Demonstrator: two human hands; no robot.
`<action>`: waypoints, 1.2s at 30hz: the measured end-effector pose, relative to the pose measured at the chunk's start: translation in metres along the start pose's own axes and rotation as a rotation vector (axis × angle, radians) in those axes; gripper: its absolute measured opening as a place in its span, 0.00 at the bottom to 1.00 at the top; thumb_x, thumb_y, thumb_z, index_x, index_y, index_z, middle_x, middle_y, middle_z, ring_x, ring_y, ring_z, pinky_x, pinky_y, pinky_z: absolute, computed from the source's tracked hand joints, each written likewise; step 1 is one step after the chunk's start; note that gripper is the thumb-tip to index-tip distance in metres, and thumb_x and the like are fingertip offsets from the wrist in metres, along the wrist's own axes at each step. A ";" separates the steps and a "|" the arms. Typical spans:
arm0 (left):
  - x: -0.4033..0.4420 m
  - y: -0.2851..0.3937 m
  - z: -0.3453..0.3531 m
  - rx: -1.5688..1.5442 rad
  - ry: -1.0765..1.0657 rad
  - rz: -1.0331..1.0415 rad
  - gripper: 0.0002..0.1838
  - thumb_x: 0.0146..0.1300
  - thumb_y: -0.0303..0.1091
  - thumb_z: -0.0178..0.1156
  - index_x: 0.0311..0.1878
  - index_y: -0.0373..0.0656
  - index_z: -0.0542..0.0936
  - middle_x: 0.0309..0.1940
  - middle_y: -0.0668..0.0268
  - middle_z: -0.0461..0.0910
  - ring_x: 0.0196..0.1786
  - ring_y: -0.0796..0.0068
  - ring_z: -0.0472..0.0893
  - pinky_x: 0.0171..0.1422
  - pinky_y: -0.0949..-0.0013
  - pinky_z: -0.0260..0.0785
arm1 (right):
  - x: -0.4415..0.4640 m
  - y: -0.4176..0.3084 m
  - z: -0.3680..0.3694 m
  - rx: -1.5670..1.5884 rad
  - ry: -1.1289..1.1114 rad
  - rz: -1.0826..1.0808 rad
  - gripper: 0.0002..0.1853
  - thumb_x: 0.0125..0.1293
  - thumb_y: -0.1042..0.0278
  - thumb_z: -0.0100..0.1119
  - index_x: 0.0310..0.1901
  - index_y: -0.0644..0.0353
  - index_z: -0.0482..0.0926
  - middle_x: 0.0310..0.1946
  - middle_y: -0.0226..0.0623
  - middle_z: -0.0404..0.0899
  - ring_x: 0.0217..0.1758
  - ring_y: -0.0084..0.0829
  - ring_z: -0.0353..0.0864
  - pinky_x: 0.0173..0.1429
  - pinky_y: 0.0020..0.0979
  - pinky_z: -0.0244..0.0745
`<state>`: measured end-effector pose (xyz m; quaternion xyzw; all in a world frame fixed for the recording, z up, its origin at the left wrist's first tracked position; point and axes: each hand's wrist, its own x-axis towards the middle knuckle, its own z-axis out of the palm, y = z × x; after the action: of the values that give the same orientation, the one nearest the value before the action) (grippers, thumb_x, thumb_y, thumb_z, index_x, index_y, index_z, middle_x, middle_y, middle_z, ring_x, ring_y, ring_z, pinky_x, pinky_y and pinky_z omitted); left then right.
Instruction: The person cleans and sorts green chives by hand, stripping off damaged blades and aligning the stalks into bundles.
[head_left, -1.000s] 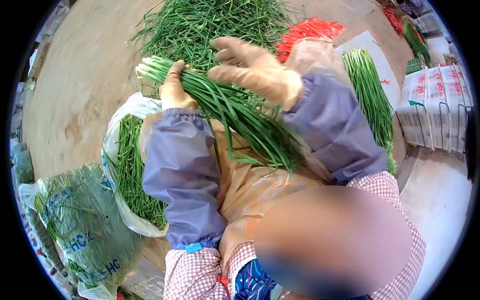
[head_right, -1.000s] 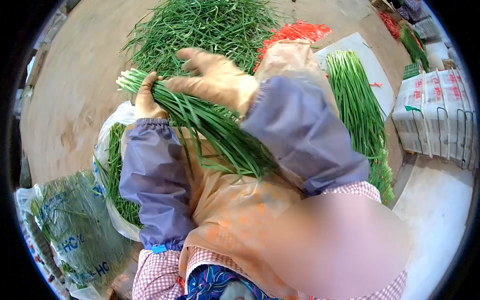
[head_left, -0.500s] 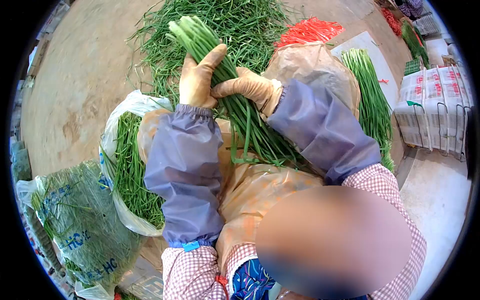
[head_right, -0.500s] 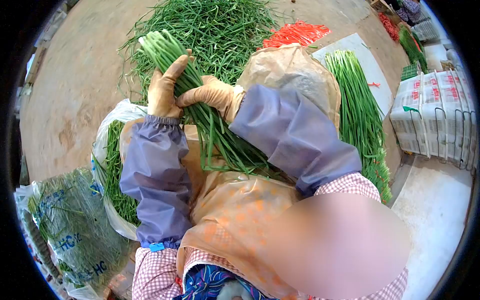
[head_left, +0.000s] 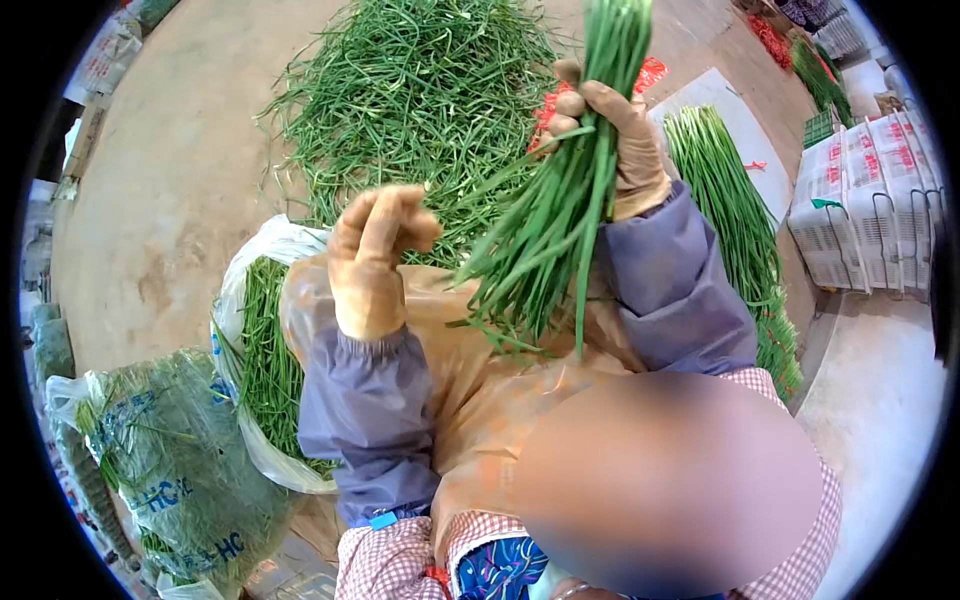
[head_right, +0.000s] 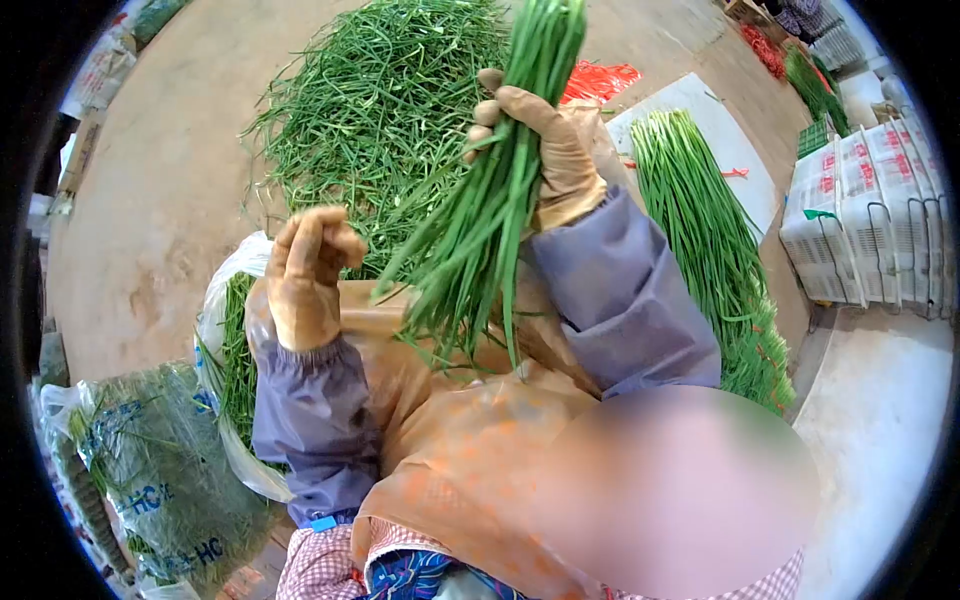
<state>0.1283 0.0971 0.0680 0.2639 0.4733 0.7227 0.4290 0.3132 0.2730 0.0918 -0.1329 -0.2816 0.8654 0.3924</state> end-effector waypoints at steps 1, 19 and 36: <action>-0.008 0.001 -0.002 -0.003 0.004 -0.001 0.12 0.71 0.38 0.56 0.43 0.39 0.82 0.27 0.67 0.81 0.29 0.79 0.78 0.36 0.76 0.70 | -0.003 -0.003 -0.002 0.000 -0.007 -0.025 0.19 0.65 0.69 0.62 0.56 0.63 0.72 0.32 0.35 0.80 0.33 0.32 0.83 0.39 0.38 0.85; -0.055 0.000 0.047 0.308 -0.292 -0.097 0.11 0.67 0.35 0.62 0.35 0.36 0.81 0.26 0.69 0.78 0.28 0.84 0.74 0.32 0.76 0.66 | -0.031 -0.018 -0.019 0.156 -0.215 -0.129 0.17 0.68 0.65 0.59 0.57 0.55 0.75 0.33 0.29 0.78 0.36 0.30 0.80 0.47 0.39 0.80; -0.058 0.001 0.065 0.262 -0.314 -0.208 0.16 0.71 0.43 0.57 0.36 0.37 0.78 0.25 0.68 0.78 0.24 0.83 0.73 0.30 0.77 0.66 | -0.042 -0.026 -0.019 0.130 -0.268 -0.193 0.16 0.70 0.66 0.54 0.58 0.54 0.76 0.30 0.26 0.74 0.35 0.25 0.76 0.48 0.36 0.76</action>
<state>0.2074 0.0762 0.0967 0.3761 0.5152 0.5571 0.5318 0.3647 0.2625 0.0925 0.0368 -0.2863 0.8501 0.4404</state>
